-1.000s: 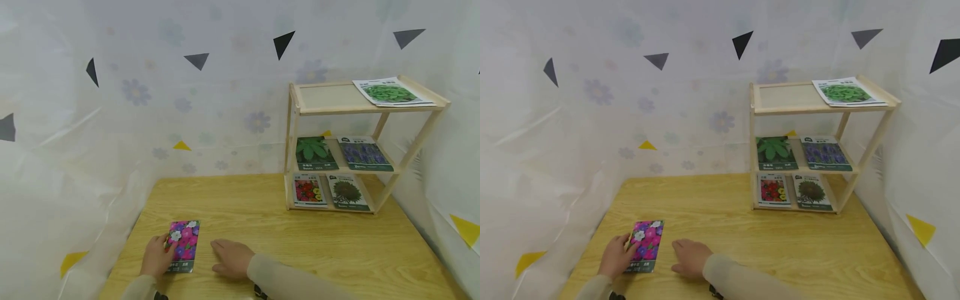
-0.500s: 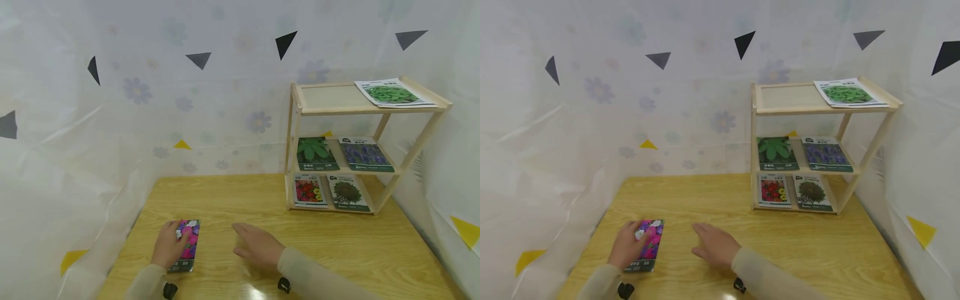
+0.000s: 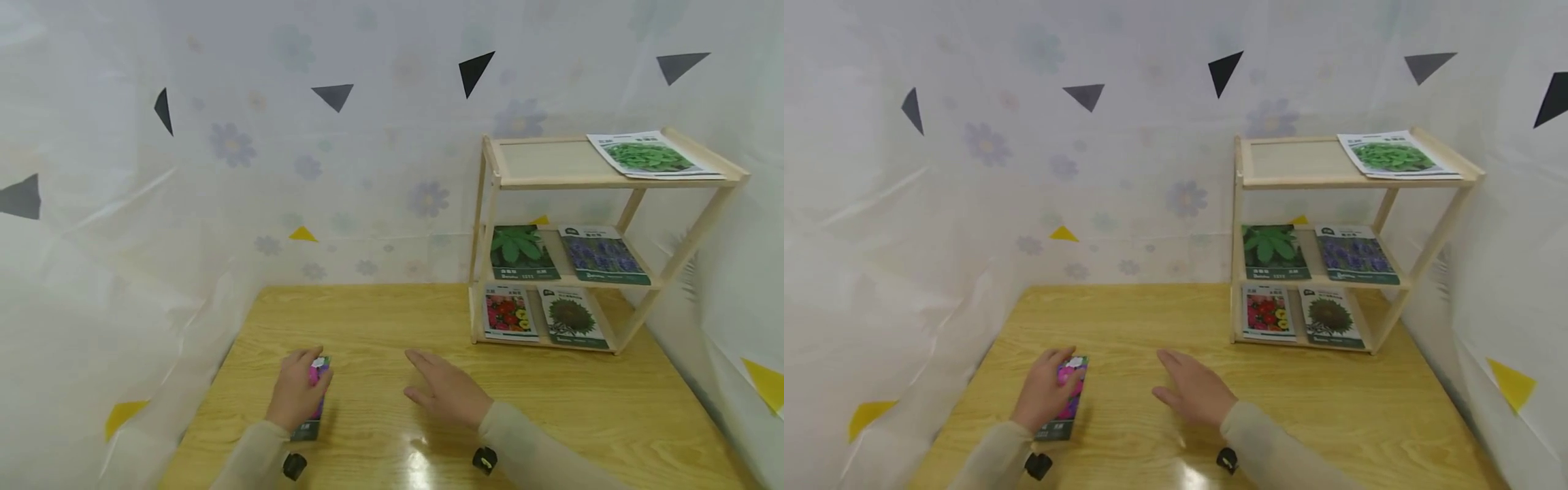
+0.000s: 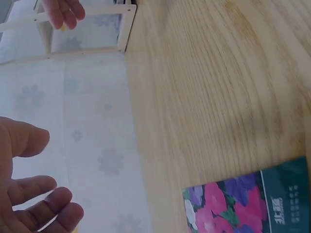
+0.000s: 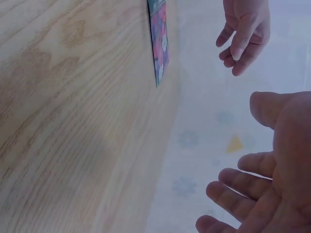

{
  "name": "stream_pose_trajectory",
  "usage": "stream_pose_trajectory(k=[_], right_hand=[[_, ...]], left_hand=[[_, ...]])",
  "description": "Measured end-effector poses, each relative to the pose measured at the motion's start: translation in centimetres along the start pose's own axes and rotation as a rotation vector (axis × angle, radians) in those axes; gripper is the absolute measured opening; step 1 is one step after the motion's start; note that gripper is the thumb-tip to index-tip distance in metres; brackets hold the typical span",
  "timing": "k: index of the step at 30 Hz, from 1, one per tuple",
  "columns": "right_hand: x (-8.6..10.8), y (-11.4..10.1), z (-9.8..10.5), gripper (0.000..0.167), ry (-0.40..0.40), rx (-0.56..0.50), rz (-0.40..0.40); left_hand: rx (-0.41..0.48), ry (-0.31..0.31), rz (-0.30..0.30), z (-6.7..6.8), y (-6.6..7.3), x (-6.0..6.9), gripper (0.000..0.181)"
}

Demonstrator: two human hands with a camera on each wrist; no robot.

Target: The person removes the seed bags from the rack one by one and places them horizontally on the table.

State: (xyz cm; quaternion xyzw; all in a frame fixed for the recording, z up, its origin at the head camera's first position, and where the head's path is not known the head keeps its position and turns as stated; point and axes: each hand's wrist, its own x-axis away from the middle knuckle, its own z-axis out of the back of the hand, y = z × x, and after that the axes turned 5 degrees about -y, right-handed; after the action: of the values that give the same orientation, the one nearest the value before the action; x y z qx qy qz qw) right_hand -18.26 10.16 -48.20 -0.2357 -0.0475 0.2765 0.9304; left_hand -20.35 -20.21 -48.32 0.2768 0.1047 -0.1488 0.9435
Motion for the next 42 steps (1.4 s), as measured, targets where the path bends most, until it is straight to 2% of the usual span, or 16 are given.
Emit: stream_pose_trajectory(k=[11, 19, 30, 35, 42], right_hand=[[1.7, 1.6, 2.0, 0.063, 0.11, -0.034, -0.04], [3.4, 1.8, 3.9, 0.062, 0.18, -0.055, -0.054], [5.4, 2.2, 6.5, 0.061, 0.283, -0.053, -0.024], [6.2, 2.8, 7.7, 0.059, 0.365, -0.03, 0.011], [7.2, 3.6, 9.9, 0.056, 0.493, 0.029, 0.017]], left_hand=[[0.08, -0.009, -0.115, -0.4, 2.1, -0.6, 0.053], [0.061, -0.012, -0.188, -0.6, 3.9, -1.1, 0.054], [0.054, -0.005, -0.288, -0.6, 6.6, -1.7, 0.057], [0.072, -0.001, -0.358, -0.2, 8.0, -2.3, 0.058], [0.06, -0.01, -0.404, 0.2, 9.6, -3.0, 0.059]])
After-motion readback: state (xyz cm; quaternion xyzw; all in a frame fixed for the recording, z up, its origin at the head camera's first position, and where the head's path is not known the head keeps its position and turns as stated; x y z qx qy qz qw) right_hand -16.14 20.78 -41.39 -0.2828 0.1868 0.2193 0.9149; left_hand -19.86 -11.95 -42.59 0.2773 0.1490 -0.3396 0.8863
